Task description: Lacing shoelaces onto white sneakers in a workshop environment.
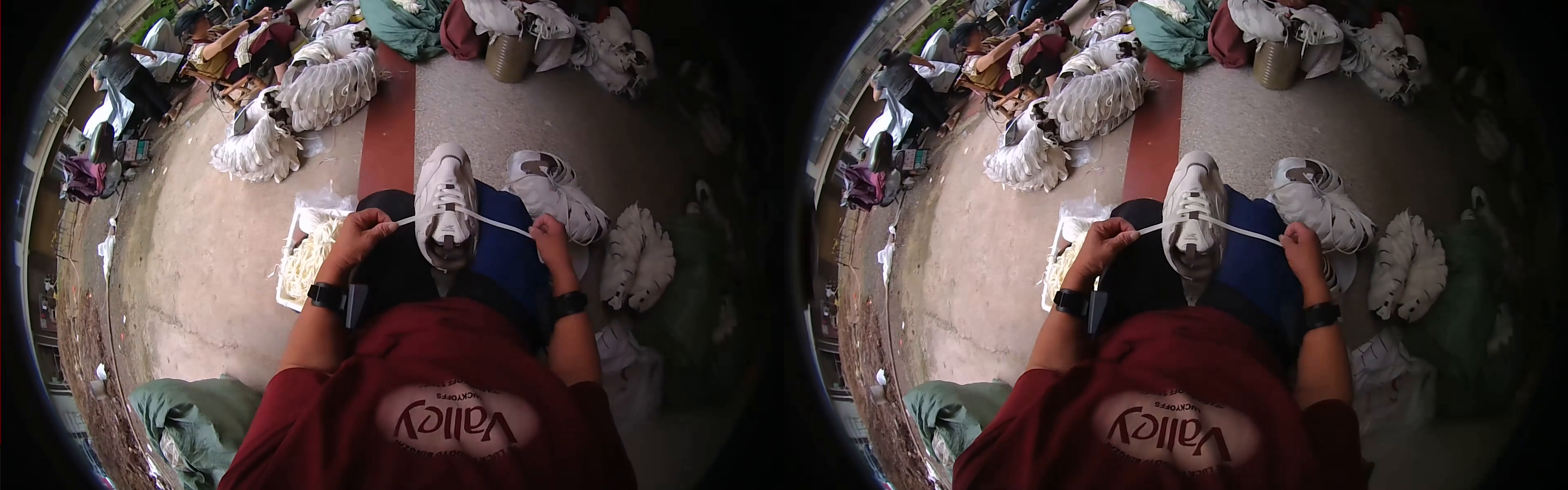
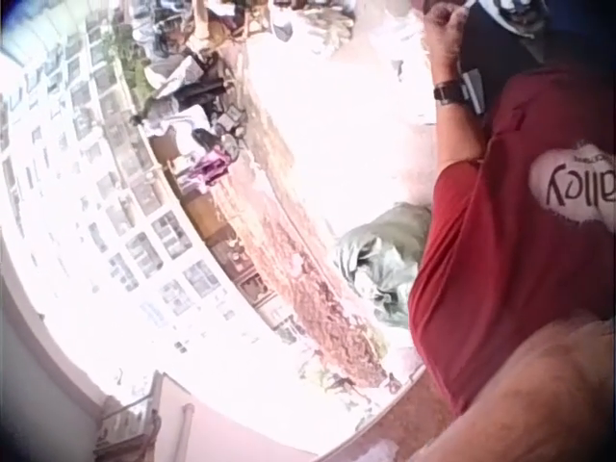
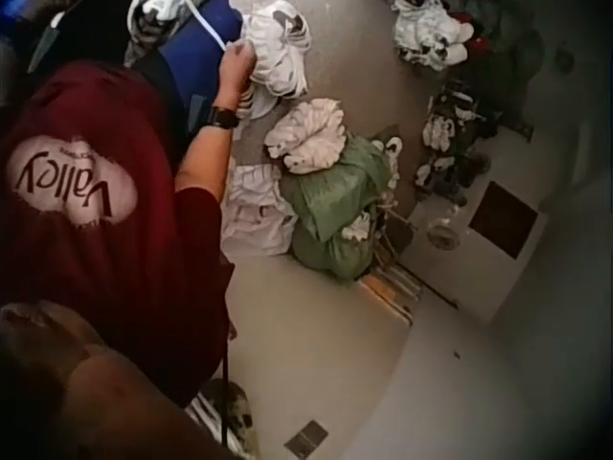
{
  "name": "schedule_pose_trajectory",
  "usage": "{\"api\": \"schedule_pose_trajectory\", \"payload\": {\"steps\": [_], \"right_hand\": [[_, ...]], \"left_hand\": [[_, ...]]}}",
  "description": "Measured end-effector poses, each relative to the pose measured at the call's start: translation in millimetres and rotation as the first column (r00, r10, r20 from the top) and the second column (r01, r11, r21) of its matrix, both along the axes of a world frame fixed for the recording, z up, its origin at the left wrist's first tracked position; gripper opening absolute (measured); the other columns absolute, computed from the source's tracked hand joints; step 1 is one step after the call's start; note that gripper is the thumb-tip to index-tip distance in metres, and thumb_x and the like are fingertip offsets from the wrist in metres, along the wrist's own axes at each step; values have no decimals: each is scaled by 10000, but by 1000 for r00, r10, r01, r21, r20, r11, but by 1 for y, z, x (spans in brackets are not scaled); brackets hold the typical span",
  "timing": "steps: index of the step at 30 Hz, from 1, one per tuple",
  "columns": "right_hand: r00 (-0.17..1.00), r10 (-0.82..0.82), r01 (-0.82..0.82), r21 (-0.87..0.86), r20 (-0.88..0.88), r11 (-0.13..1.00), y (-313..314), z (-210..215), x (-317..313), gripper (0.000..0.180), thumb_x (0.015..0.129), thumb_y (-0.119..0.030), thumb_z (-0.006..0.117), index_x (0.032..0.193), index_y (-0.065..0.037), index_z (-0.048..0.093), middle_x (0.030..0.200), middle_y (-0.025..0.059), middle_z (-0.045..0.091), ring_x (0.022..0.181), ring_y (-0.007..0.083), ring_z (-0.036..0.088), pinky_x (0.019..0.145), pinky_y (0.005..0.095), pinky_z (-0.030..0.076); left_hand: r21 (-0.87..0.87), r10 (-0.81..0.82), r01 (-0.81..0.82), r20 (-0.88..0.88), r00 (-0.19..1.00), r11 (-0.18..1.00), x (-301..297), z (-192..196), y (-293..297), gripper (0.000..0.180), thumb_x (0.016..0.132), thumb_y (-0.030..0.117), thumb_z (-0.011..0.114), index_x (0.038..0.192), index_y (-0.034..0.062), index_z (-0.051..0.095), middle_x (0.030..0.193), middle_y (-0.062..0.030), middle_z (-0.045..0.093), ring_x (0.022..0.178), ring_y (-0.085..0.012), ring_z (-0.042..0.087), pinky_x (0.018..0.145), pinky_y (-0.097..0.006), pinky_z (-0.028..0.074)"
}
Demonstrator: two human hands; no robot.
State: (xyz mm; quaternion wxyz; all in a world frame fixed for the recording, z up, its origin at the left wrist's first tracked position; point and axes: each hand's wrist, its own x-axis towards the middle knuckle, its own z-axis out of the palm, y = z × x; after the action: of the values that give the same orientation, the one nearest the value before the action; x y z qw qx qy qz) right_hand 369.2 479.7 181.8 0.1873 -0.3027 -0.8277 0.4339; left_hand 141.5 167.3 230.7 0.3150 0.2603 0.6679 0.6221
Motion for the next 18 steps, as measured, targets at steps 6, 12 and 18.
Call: {"api": "schedule_pose_trajectory", "payload": {"steps": [6, 12, 18], "right_hand": [[940, 292, -199, 412, -178, 889, -61, 52, -46, 246, 676, -23, 636, 896, -9, 527, 948, 165, 537, 901, 319, 532, 785, 358, 431], [934, 358, -354, 108, -19, 929, -75, 54, -95, 169, 704, -86, 630, 731, -6, 484, 655, 172, 526, 650, 347, 558, 578, 406, 426], [891, 438, -453, 186, 115, 872, -73, 62, -114, 101, 741, -79, 557, 716, 5, 507, 679, 213, 552, 696, 391, 558, 599, 434, 428]], "left_hand": [[-149, -41, 9, -209, 977, 989, 10, 0, 5, 119, 802, 133, 672, 773, 31, 616, 677, 33, 569, 661, -45, 500, 599, -216, 415], [-185, -26, -99, -575, 818, 978, 14, 27, 9, 80, 758, 60, 676, 750, 25, 604, 668, -59, 591, 638, -109, 552, 602, -260, 447], [-158, -37, -64, -561, 827, 985, 12, 20, 3, 78, 761, 47, 667, 748, 15, 597, 656, -58, 581, 616, -111, 531, 582, -263, 439]]}}
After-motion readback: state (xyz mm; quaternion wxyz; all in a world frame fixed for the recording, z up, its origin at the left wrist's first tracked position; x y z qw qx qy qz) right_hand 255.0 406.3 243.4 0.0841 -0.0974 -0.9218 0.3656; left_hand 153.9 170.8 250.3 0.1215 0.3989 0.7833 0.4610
